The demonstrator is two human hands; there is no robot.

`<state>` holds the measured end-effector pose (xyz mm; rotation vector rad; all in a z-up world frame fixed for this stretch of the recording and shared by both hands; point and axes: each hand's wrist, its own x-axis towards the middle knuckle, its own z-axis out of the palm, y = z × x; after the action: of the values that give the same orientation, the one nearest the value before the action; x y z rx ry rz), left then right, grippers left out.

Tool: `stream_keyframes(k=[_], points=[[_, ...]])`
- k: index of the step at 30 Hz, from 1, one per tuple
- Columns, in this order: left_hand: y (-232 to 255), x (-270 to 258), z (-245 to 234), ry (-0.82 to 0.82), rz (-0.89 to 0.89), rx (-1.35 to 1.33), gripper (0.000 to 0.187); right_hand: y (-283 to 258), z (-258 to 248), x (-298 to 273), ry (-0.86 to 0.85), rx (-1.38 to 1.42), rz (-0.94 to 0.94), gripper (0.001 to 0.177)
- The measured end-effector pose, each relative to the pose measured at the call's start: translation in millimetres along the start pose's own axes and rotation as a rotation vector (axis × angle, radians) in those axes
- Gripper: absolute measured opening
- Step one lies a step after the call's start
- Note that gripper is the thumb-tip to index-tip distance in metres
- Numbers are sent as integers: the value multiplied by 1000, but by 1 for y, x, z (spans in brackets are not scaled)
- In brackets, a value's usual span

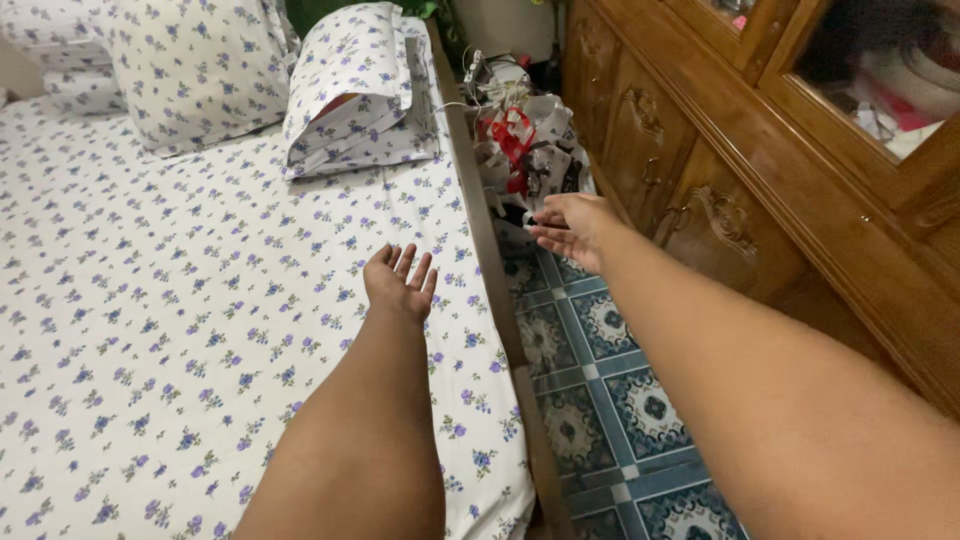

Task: The person places a broom against the wall, then repeatedly inserts pillows into floral pillowcases on a bed, smoothing and adjusting each one before placing it at the head of the bed.

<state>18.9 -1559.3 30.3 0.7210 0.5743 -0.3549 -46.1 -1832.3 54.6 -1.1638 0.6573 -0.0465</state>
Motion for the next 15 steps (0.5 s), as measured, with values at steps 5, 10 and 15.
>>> stream_keyframes(k=[5,10,15], points=[[-18,11,29,21,2,16,49,-17,-21,13,-14,39,-5,16],[-40,34,37,12,23,-12,49,-22,-31,36,11,-59,12,20],[-50,67,36,85,9,-104,50,-27,-30,88,-20,-116,48,22]])
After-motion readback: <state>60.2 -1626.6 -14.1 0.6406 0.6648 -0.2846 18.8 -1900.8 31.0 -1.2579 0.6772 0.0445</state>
